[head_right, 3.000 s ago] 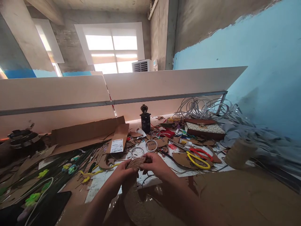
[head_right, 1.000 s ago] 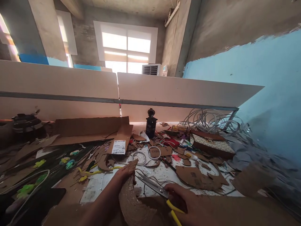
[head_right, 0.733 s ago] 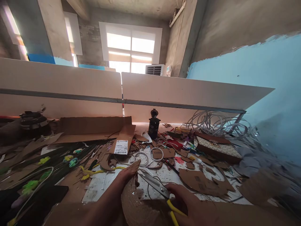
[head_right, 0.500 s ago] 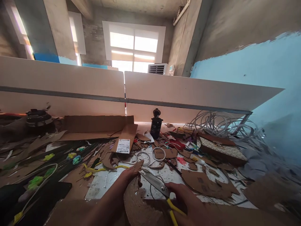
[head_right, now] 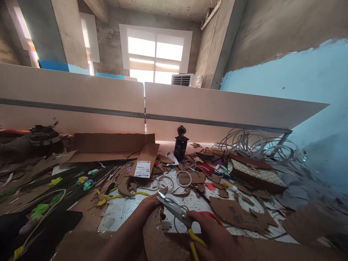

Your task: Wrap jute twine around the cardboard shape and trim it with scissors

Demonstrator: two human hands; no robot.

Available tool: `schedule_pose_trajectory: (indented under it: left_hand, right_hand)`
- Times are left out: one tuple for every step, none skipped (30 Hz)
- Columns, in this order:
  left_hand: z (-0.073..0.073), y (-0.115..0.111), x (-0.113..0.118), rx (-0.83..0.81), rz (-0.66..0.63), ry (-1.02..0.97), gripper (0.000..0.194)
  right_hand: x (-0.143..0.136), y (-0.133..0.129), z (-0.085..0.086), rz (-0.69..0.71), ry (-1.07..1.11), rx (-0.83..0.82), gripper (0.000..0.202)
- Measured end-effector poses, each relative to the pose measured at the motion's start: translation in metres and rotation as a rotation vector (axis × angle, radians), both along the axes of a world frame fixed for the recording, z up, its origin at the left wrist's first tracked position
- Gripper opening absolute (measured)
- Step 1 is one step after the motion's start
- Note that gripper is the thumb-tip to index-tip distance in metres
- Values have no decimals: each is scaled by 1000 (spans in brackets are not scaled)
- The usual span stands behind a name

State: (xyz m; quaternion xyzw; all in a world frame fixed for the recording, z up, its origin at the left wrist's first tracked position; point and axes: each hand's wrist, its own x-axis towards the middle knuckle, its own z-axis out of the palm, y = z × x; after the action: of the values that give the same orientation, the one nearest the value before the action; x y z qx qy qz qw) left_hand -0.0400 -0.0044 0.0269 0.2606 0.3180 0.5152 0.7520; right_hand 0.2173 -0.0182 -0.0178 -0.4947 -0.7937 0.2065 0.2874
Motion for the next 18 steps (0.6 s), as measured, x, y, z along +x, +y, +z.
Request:
schedule_pose_trajectory:
  left_hand:
    - [-2,1,-1,-5,-4,-9,21]
    - [-5,3,-1,-7,-6,-12,23]
    - [-9,4,-2,-8,-7,-9,24]
    - [-12,6,-2,-8,-5,-1,26]
    - [-15,7,-2,-7,4,9,28]
    - [-18,8,-2,-6,14,19,29]
    - [-20,9,-1,-8,20,26,29]
    - [-21,9,-1,-11,19,29,29]
    - [-21,9,-1,-12,25,26,28]
    - [-21,9,0,-7,34,22,27]
    - [-21,9,0,-1,39,22,25]
    - [-20,9,-1,8,39,22,24]
    - [-20,8,-2,16,34,22,24]
    - [-20,8,-3,24,22,21,24]
    - [-19,9,-5,27,5,23,25]
    - [-20,9,-6,26,-14,27,26]
    - [-20,10,-8,24,-18,31,27]
    - [-21,11,-9,22,-16,38,28]
  right_hand:
    - [0,1,0,10,-18,4,57]
    - [0,1,1,18,-37,9,57]
    - [0,1,2,23,-57,14,57]
    - [0,2,2,21,-77,20,57]
    - [0,2,3,19,-97,24,57]
    - [0,2,2,18,-117,26,57]
    - [0,3,2,21,-135,29,58]
    - [1,3,1,23,-151,32,57]
    - [1,3,0,18,-162,37,57]
    - [1,4,-1,6,-169,39,56]
    - [1,4,-2,-8,-171,37,55]
    - [1,4,-2,-23,-168,33,54]
    - [1,4,-2,-34,-162,26,53]
    - [0,4,-1,-41,-152,16,51]
    - [0,4,0,-44,-142,4,51]
    - [-1,3,1,-47,-128,-14,50]
    - [-1,3,1,-58,-110,-34,49]
    - [0,3,1,-68,-85,-59,49]
